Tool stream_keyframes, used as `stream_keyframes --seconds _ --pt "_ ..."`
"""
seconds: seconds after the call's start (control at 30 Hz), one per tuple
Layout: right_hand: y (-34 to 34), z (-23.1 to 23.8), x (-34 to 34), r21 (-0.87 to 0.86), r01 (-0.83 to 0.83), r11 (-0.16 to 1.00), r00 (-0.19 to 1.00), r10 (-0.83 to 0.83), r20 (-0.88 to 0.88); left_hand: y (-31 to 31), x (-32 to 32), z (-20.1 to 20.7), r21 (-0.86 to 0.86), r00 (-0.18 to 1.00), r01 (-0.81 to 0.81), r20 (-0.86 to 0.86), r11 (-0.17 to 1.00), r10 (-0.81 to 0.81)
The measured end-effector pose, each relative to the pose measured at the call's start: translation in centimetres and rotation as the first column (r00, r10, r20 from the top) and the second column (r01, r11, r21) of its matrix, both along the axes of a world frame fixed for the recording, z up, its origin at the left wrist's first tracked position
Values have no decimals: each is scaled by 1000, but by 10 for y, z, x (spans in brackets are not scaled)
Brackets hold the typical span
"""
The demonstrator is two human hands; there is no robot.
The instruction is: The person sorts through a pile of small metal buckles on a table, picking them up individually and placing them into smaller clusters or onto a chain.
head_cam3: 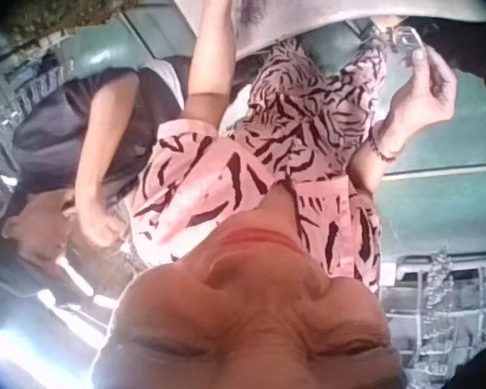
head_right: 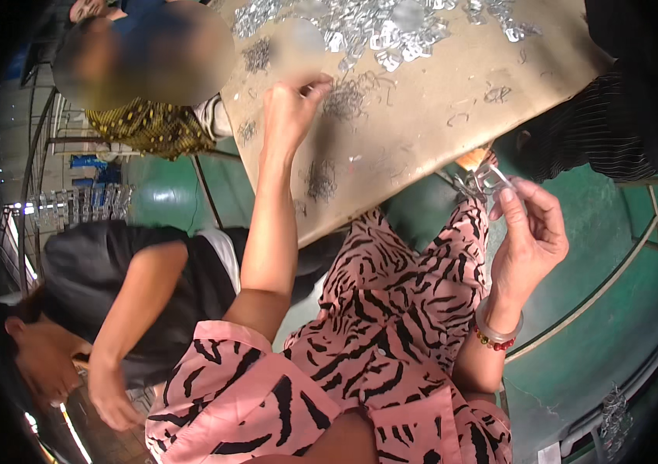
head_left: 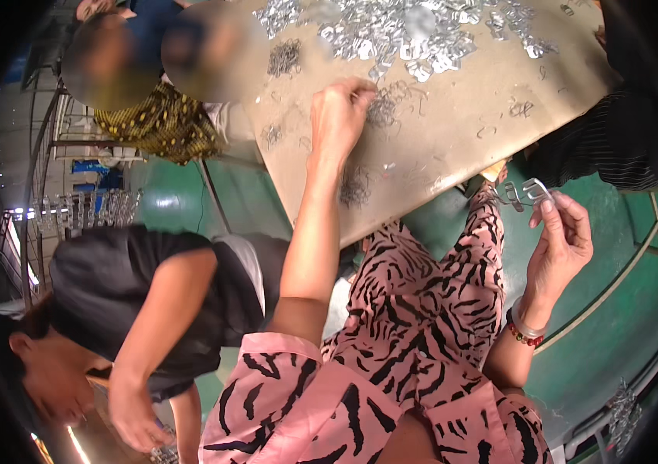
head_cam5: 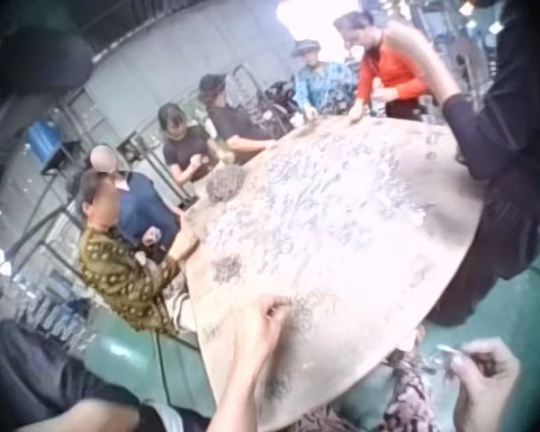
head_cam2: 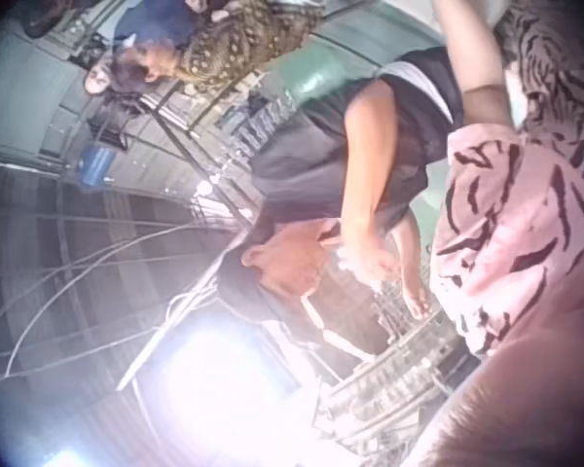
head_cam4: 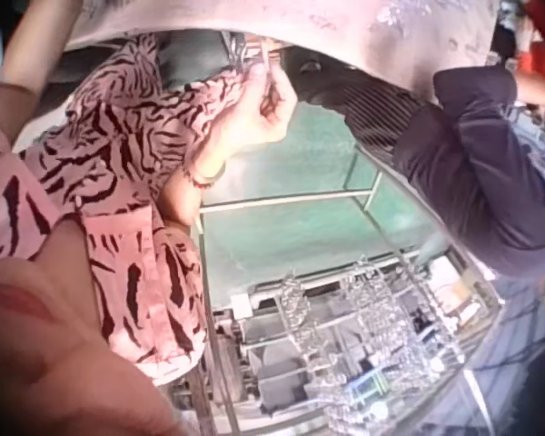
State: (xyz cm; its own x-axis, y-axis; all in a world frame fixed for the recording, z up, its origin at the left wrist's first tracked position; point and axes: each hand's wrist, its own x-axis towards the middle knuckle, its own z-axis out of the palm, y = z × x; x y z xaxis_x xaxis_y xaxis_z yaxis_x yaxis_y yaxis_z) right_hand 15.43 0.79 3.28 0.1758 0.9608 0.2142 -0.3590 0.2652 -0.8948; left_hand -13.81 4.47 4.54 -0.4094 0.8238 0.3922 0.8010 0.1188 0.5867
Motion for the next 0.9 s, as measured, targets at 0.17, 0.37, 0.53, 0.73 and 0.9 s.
stream_keyframes --seconds 0.17,0.37,0.53,0.73,0.9 --pt "10 10 -3 -48 -34 998 995 38 89 46 -2 -44 -301 975 203 -24 932 -220" --pt "1 20 -16 -192 -17 981 940 81 332 48 -9 -86 -493 974 21 -187 870 -130" --pt "4 7 -11 -230 28 973 909 71 410 57 22 -102 -505 879 -23 -421 863 -223" --pt "-2 -12 -24 -251 -181 951 937 244 249 31 6 -58 -266 967 2 -247 964 -70" --pt "-8 -22 -33 -279 -263 924 907 335 256 -16 29 -27 -45 933 297 226 954 -280"
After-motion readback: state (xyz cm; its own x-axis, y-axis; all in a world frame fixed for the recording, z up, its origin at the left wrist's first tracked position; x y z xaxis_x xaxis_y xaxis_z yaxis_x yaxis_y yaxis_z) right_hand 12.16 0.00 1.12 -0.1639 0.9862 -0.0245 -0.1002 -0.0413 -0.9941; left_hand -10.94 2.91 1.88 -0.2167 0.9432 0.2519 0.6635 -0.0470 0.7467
